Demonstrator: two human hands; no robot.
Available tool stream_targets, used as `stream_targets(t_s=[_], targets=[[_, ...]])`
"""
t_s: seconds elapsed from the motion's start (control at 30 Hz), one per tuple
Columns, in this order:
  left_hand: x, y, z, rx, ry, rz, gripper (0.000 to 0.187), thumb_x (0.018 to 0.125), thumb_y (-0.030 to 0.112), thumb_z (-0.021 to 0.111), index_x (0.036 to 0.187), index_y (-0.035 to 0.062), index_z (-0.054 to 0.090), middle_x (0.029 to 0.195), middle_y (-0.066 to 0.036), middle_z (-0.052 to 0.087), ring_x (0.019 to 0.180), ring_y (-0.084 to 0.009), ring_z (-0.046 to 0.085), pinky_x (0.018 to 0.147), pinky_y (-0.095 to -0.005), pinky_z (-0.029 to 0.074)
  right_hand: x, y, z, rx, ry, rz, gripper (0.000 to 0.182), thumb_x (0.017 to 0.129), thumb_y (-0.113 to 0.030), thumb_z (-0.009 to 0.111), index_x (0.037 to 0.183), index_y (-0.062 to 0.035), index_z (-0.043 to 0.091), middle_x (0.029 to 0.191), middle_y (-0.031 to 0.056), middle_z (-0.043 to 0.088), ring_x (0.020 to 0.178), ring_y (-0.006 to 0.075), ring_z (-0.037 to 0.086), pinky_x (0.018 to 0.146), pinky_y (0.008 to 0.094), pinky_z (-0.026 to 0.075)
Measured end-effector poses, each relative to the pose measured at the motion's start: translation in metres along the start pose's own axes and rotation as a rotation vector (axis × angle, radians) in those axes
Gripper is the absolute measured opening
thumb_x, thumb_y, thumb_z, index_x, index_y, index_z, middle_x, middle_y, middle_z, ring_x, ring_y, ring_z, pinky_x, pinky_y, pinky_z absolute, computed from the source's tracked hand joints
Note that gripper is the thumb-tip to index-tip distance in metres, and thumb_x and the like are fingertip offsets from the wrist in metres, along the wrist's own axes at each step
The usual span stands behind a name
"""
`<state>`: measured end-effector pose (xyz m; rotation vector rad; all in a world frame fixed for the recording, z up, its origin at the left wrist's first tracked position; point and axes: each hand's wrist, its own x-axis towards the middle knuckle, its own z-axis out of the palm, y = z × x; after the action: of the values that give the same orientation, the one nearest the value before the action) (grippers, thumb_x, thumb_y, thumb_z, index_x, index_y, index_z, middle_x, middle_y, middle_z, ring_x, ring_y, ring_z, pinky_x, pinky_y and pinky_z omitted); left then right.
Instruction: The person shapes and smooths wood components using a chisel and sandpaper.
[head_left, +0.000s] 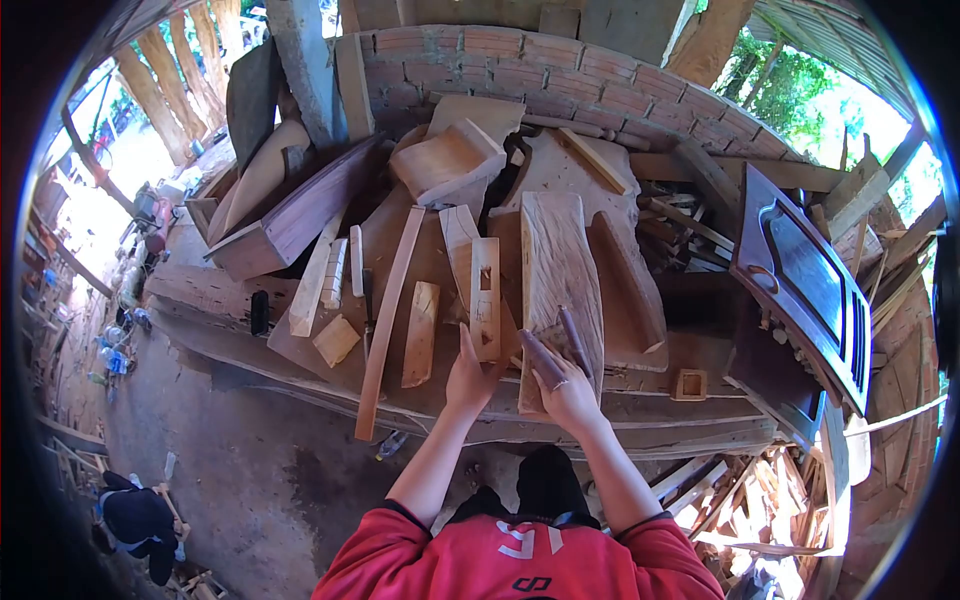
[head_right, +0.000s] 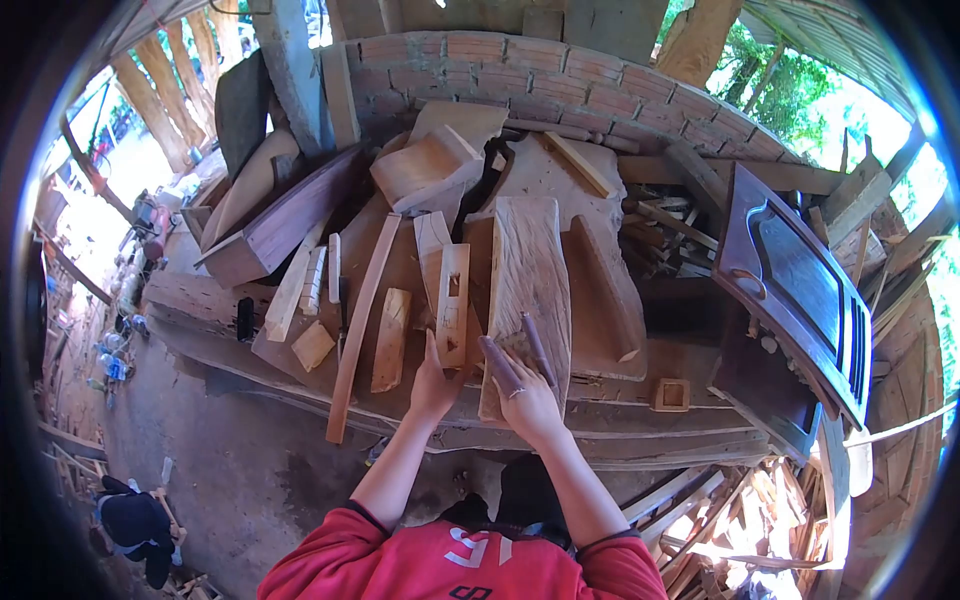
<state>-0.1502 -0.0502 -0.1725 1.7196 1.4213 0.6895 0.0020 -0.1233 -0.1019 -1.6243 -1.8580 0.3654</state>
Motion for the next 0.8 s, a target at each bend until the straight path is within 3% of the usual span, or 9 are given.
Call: stream_targets(t_s=[0.1,0.2,0.27,0.3,0.43,0.57,0.67,0.7,0.8], targets=[[0.001,-0.011,0.002,0.049,0.055,0.007,0.085,0.074,0.031,0.068,0.136,-0.0011,0.019,0.106,-0.027,0.057,0.096,-0.039,0.058,0.083,-0.0421,0.046,0.0,-0.004,-0.004,-0.036,-0.018,0.015,0.051,0.084,-0.005,0.047,0.133,-0.0126,0.037,0.123,0.0139,0.051,0.115,0.0329,0.046,0.095,0.0414,0.039],[0.0,-0.023,-0.006,-0.242,0.123,0.176,0.069,0.08,0.028,0.062,0.132,-0.0009,0.027,0.102,-0.022,0.06,0.091,-0.0338,0.062,0.078,-0.0385,0.049,0.001,-0.002,-0.003,-0.036,0.0,0.0,0.051,0.083,-0.007,0.049,0.133,-0.0119,0.038,0.124,0.0136,0.051,0.115,0.033,0.047,0.094,0.0416,0.039],[-0.006,-0.024,-0.029,-0.736,0.051,-0.104,0.05,0.087,0.03,0.052,0.123,-0.0023,0.039,0.097,-0.018,0.063,0.085,-0.0283,0.064,0.073,-0.0341,0.051,0.0,0.002,-0.002,-0.015,-0.001,0.014,0.052,0.083,-0.007,0.05,0.133,-0.0118,0.038,0.123,0.0132,0.051,0.115,0.033,0.047,0.093,0.0413,0.039],[-0.007,-0.029,-0.047,-0.876,-0.001,-0.234,0.048,0.089,0.04,0.037,0.117,0.0025,0.047,0.096,-0.015,0.062,0.088,-0.0259,0.064,0.075,-0.034,0.049,0.0,0.002,-0.002,-0.012,0.005,0.019,0.052,0.083,-0.007,0.05,0.133,-0.0118,0.038,0.123,0.0132,0.051,0.115,0.033,0.047,0.093,0.0413,0.039],[-0.02,-0.056,-0.094,-1.2,0.145,-0.29,0.052,0.09,0.043,0.026,0.117,0.0027,0.045,0.086,-0.011,0.06,0.084,-0.0248,0.063,0.069,-0.0337,0.05,0.0,0.001,-0.004,0.015,0.036,-0.002,0.052,0.082,-0.006,0.052,0.132,-0.0111,0.039,0.119,0.0144,0.053,0.112,0.0331,0.049,0.092,0.0411,0.04],[-0.026,-0.071,-0.11,-1.032,0.296,-0.297,0.049,0.09,0.039,0.038,0.122,0.0017,0.042,0.092,-0.011,0.06,0.083,-0.0219,0.062,0.067,-0.0297,0.049,0.0,0.001,-0.004,0.025,0.061,-0.013,0.051,0.081,-0.005,0.053,0.13,-0.0098,0.041,0.115,0.0156,0.056,0.109,0.0328,0.051,0.09,0.0414,0.041],[-0.023,-0.09,-0.095,-0.394,0.546,-0.001,0.063,0.08,0.012,0.064,0.132,-0.0008,0.032,0.104,-0.012,0.057,0.081,-0.0177,0.06,0.066,-0.023,0.047,-0.002,0.001,-0.002,0.01,0.072,-0.026,0.051,0.08,-0.005,0.053,0.13,-0.0091,0.041,0.114,0.0157,0.056,0.108,0.0325,0.052,0.09,0.0406,0.041],[-0.024,-0.08,-0.093,-0.233,0.545,0.091,0.064,0.08,0.015,0.065,0.133,0.0005,0.033,0.111,-0.015,0.052,0.086,-0.0192,0.058,0.069,-0.0261,0.047,-0.001,0.002,-0.002,0.003,0.078,-0.016,0.052,0.08,-0.004,0.053,0.13,-0.009,0.041,0.114,0.0159,0.056,0.108,0.0326,0.052,0.09,0.0403,0.041],[-0.025,-0.065,-0.084,-0.032,0.46,-0.016,0.067,0.078,0.019,0.068,0.133,0.0032,0.034,0.126,-0.021,0.041,0.107,-0.0272,0.05,0.084,-0.0342,0.044,-0.001,0.0,-0.003,0.032,0.085,-0.017,0.052,0.079,-0.004,0.053,0.13,-0.0094,0.041,0.115,0.0161,0.056,0.108,0.0325,0.052,0.091,0.0398,0.041]])
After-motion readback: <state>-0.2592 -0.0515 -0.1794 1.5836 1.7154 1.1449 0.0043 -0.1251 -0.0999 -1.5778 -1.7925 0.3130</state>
